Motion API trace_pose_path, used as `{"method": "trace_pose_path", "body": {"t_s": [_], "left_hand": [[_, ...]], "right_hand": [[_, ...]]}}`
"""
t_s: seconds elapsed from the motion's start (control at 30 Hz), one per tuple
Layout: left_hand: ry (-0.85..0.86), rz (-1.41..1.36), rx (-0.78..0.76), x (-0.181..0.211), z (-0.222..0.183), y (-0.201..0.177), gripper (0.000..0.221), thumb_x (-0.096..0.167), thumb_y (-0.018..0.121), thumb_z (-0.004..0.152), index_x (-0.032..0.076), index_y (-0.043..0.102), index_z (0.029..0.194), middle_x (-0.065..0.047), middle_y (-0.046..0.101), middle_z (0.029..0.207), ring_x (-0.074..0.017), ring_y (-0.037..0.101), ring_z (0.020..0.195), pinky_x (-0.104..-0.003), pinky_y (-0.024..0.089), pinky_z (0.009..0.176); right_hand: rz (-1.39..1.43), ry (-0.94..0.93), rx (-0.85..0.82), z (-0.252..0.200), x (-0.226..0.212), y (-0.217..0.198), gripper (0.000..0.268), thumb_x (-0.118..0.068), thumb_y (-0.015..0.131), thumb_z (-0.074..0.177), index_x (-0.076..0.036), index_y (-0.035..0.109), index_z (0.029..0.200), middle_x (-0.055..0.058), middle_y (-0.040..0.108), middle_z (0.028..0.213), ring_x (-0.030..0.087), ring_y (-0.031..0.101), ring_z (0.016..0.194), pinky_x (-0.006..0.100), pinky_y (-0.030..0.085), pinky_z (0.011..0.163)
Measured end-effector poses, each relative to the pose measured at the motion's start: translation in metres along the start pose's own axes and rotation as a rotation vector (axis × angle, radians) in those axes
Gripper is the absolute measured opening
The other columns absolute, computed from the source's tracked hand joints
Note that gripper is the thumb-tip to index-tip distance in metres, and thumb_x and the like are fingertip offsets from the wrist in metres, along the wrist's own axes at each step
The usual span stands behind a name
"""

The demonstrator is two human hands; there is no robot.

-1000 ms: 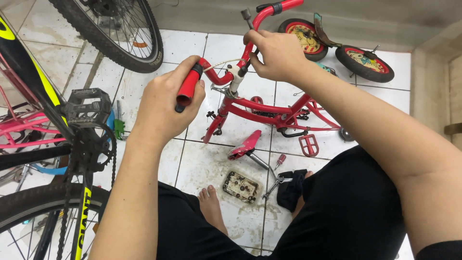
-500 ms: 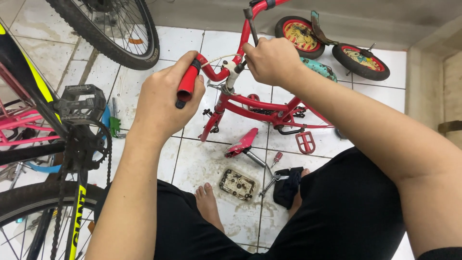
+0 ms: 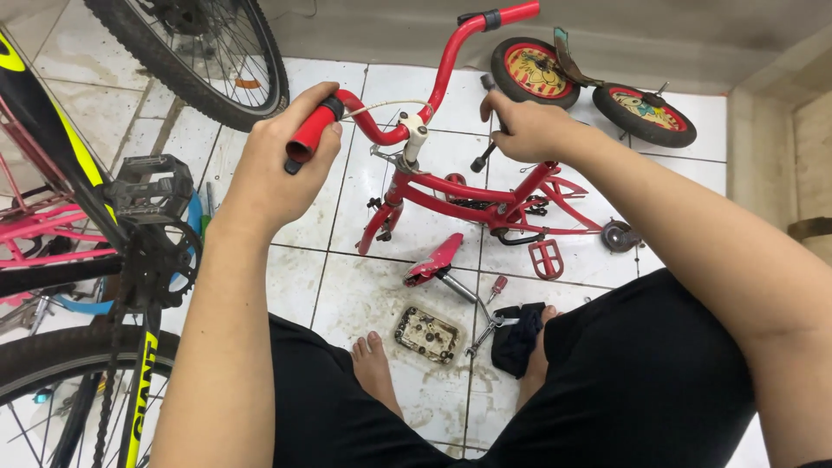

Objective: Reassembling sections of a red bicycle frame, including attaching handlebars and tightening bolts using hand tools.

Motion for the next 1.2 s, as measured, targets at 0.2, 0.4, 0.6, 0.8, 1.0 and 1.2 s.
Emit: {"method": "trace_pose_path", "body": {"t_s": [0.2, 0.4, 0.6, 0.8, 1.0, 1.2], "left_hand": [[0.124, -0.070, 0.016, -0.015, 0.008, 0.003, 0.040, 0.006, 0.055, 0.101, -0.009, 0.056, 0.138, -0.024, 0.070, 0.119, -0.0270, 0.066, 0.094, -0.036, 0.052, 0.082], [0.225, -0.065, 0.084, -0.020, 0.020, 0.026, 0.037, -0.008, 0.058, 0.091, -0.004, 0.067, 0.127, -0.028, 0.048, 0.148, -0.0418, 0.050, 0.138, -0.046, 0.042, 0.115], [0.267, -0.091, 0.092, -0.007, 0.025, 0.029, 0.016, -0.007, 0.057, 0.093, -0.007, 0.065, 0.107, -0.026, 0.063, 0.133, -0.0364, 0.065, 0.116, -0.042, 0.051, 0.100], [0.214, -0.155, 0.019, -0.016, 0.026, 0.016, 0.019, -0.005, 0.055, 0.095, -0.006, 0.066, 0.110, -0.023, 0.062, 0.140, -0.0348, 0.063, 0.123, -0.042, 0.049, 0.105], [0.144, -0.125, 0.004, -0.020, 0.023, 0.008, 0.039, 0.003, 0.052, 0.100, -0.004, 0.057, 0.138, -0.021, 0.070, 0.114, -0.0256, 0.063, 0.090, -0.036, 0.050, 0.082], [0.148, -0.116, 0.002, -0.023, 0.022, 0.006, 0.039, -0.001, 0.053, 0.096, -0.006, 0.061, 0.134, -0.024, 0.072, 0.122, -0.0279, 0.069, 0.093, -0.037, 0.053, 0.083]], "right_hand": [[0.083, -0.212, 0.292, -0.019, -0.002, -0.013, 0.046, -0.008, 0.065, 0.096, -0.006, 0.036, 0.133, 0.017, 0.074, 0.096, 0.033, 0.073, 0.080, 0.045, 0.055, 0.063], [0.231, -0.450, 0.557, -0.021, -0.012, -0.027, 0.038, 0.000, 0.076, 0.094, 0.006, 0.061, 0.129, 0.019, 0.076, 0.095, 0.026, 0.067, 0.064, 0.037, 0.051, 0.054], [0.135, -0.440, 0.665, -0.014, -0.027, -0.032, 0.006, -0.006, 0.073, 0.102, 0.000, 0.071, 0.104, 0.009, 0.075, 0.086, 0.022, 0.065, 0.062, 0.035, 0.050, 0.055], [0.055, -0.394, 0.730, 0.001, -0.031, -0.037, 0.015, -0.016, 0.067, 0.107, -0.005, 0.074, 0.100, 0.005, 0.071, 0.073, 0.022, 0.061, 0.053, 0.035, 0.045, 0.049], [-0.032, -0.412, 0.711, 0.006, -0.041, -0.036, 0.009, -0.015, 0.069, 0.102, -0.007, 0.072, 0.099, 0.003, 0.073, 0.077, 0.022, 0.063, 0.055, 0.035, 0.045, 0.049], [-0.042, -0.382, 0.665, 0.016, -0.040, -0.029, 0.012, -0.017, 0.067, 0.103, -0.008, 0.074, 0.099, 0.002, 0.072, 0.074, 0.021, 0.061, 0.051, 0.035, 0.043, 0.047]]}}
Point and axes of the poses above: each hand's wrist, its own z-axis towards the middle knuckle, its own y-axis out of the palm, x = y × z, the point moved 1 cm from there along z, towards the middle knuckle
